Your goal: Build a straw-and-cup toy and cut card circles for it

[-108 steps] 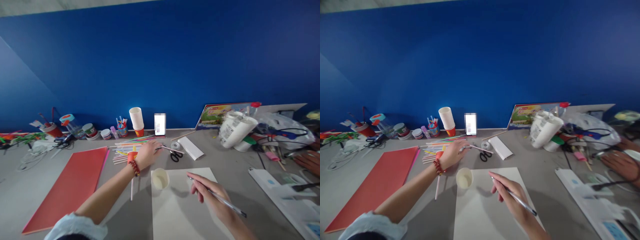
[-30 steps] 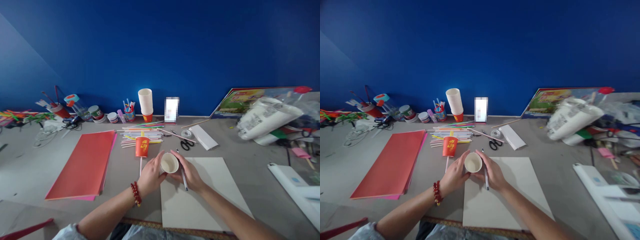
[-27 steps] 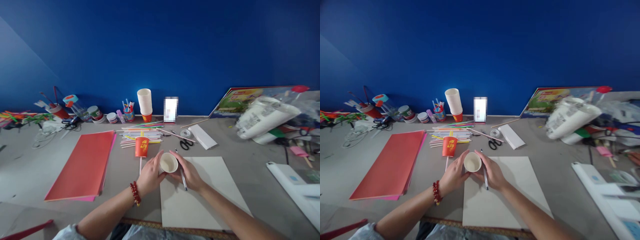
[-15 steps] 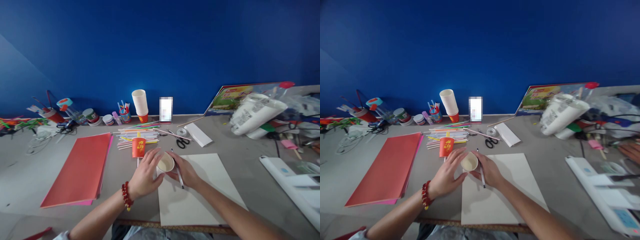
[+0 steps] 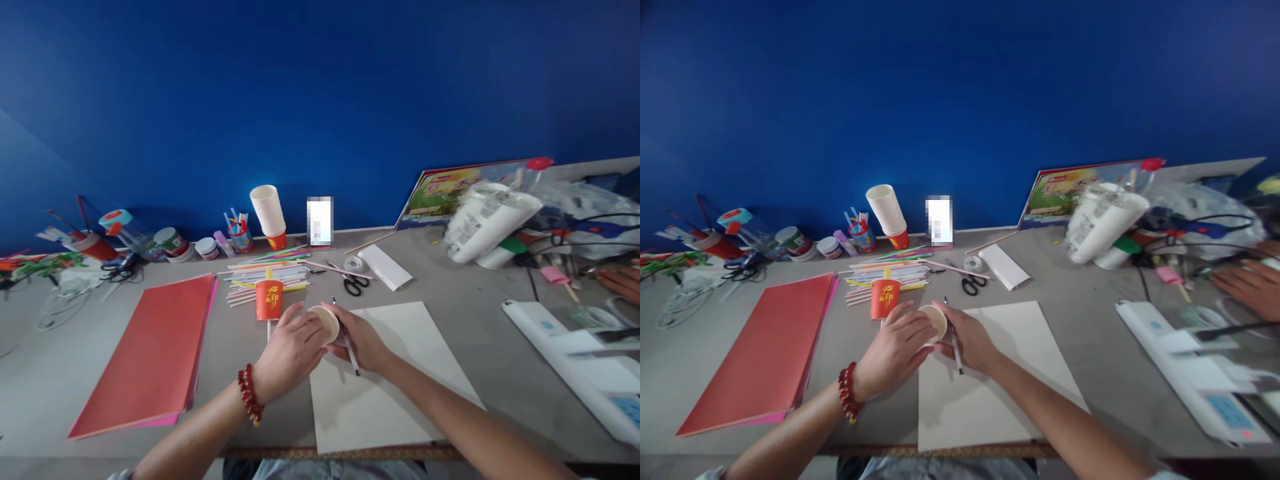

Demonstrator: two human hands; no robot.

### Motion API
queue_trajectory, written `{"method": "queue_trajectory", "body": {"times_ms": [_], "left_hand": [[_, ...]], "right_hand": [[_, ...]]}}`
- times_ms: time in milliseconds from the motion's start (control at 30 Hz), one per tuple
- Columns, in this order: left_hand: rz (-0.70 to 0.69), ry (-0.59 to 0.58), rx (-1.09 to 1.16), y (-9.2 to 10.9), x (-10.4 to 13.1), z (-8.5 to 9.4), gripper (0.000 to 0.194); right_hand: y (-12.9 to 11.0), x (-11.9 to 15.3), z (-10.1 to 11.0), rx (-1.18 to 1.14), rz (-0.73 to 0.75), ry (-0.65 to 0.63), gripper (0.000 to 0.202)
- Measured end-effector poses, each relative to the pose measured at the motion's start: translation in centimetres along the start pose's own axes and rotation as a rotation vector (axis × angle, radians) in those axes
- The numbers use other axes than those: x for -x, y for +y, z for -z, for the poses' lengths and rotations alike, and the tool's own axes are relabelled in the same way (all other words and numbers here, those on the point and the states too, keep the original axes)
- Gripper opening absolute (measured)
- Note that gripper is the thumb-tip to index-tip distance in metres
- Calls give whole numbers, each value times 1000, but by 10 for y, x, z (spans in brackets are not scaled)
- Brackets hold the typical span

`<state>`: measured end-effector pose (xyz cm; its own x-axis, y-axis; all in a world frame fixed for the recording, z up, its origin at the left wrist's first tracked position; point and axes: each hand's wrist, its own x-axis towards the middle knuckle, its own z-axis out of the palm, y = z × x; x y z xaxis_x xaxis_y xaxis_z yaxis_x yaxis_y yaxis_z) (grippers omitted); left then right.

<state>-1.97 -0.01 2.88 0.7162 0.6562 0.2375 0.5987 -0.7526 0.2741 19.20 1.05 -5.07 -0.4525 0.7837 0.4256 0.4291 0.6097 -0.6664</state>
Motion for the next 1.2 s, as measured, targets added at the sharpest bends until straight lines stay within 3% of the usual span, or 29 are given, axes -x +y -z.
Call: {"method": "queue_trajectory", "body": {"times_ms": [233,467,567,700,833,933,1000,1100,1200], "left_hand": [[-158,-322,-160,-7,-21,5,31],[-190,-485,-213,-8,-31,13,37],[-203,-520,-213,-8,-34,16,39],[-216,-560,-201,-10,-36,17,34],[-216,-588,-195,-12,-37,17,35],[-221,-599,-194,-13,-37,16,36],[-234,-603,-195,-14,-37,15,37],[-250,-602,-194,-14,-38,15,37],[-255,-607,-197,-14,-39,17,34]], "right_hand": [[0,0,-1,2,-39,-2,74],[-2,-1,0,-12,-40,-14,77],[-7,-4,11,-14,-40,-57,81],[-17,1,41,74,-51,-130,75],[-32,29,61,187,-106,-61,48],[-47,49,54,96,-110,-36,32],[-55,51,42,-16,-197,-43,23],[-61,39,20,-115,-301,-45,8],[-60,24,5,-42,-238,3,8]]}}
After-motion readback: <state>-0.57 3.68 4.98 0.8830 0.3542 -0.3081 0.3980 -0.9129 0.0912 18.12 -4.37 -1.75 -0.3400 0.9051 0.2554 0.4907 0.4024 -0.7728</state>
